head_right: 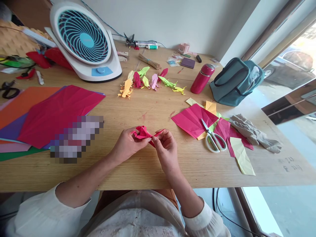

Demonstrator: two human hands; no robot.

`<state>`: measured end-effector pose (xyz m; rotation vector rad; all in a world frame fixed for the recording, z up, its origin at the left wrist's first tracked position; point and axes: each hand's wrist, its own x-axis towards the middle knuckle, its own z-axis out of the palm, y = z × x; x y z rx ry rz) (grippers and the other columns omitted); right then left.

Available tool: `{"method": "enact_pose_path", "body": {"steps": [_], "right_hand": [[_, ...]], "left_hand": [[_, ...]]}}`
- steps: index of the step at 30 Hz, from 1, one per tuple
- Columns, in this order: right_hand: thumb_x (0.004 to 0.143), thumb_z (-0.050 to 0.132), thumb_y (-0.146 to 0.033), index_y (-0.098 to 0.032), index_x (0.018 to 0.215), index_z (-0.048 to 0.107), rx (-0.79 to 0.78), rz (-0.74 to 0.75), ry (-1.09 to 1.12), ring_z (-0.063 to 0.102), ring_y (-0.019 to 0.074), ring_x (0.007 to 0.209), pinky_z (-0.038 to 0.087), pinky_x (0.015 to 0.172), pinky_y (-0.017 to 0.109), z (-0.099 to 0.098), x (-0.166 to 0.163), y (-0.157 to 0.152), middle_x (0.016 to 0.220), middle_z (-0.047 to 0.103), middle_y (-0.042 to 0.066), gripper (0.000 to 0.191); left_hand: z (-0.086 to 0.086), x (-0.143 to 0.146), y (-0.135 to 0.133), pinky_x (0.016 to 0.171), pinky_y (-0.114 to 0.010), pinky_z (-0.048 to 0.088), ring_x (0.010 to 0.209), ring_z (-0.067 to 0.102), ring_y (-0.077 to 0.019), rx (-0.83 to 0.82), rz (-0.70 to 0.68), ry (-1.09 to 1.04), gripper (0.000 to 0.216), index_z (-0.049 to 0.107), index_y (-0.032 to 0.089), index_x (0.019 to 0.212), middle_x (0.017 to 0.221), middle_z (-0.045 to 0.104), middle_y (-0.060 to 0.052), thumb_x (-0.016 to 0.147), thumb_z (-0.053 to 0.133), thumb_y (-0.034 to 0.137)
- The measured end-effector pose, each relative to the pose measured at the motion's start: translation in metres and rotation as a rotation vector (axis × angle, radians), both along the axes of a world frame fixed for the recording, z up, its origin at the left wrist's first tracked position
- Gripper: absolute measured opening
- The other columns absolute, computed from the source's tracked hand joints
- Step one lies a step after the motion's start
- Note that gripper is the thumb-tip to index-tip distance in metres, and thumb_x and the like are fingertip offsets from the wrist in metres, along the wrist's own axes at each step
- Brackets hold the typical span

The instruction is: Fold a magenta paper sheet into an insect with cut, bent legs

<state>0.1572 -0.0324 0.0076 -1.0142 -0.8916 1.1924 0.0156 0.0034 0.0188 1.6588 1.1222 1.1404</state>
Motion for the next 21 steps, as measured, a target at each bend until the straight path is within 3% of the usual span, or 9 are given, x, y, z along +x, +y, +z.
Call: {"method": "enact_pose_path", "body": {"steps": [4, 13, 21], "right_hand": [[0.078, 0.082, -0.037, -0.024, 0.097, 0.065, 0.004, -0.01, -0.04, 0.053, 0.0103, 0.07, 0.054, 0.071, 0.026, 0.001, 0.001, 0.001, 0.075, 0.055, -0.004, 0.029], [0.075, 0.085, -0.035, -0.024, 0.1, 0.065, 0.007, 0.028, -0.039, 0.055, 0.0113, 0.068, 0.05, 0.065, 0.024, 0.001, 0.002, 0.001, 0.075, 0.061, -0.003, 0.034], [0.077, 0.082, -0.036, -0.022, 0.096, 0.065, 0.025, -0.018, -0.112, 0.05, 0.0111, 0.068, 0.045, 0.062, 0.025, -0.001, 0.003, 0.001, 0.076, 0.055, -0.003, 0.029]], "left_hand": [[0.0, -0.001, 0.001, 0.056, -0.018, 0.04, 0.058, 0.048, -0.0081, -0.043, -0.003, -0.016, 0.014, 0.054, 0.016, 0.066, 0.061, 0.056, 0.004, 0.074, 0.066, 0.02], [0.005, -0.005, 0.006, 0.052, -0.019, 0.033, 0.053, 0.038, -0.0065, -0.176, -0.096, -0.018, 0.026, 0.044, 0.018, 0.058, 0.055, 0.044, 0.007, 0.074, 0.064, 0.024], [0.009, -0.011, 0.008, 0.057, -0.02, 0.039, 0.057, 0.047, -0.0081, -0.208, -0.154, -0.027, 0.023, 0.055, 0.016, 0.065, 0.061, 0.055, 0.005, 0.077, 0.069, 0.029]]}}
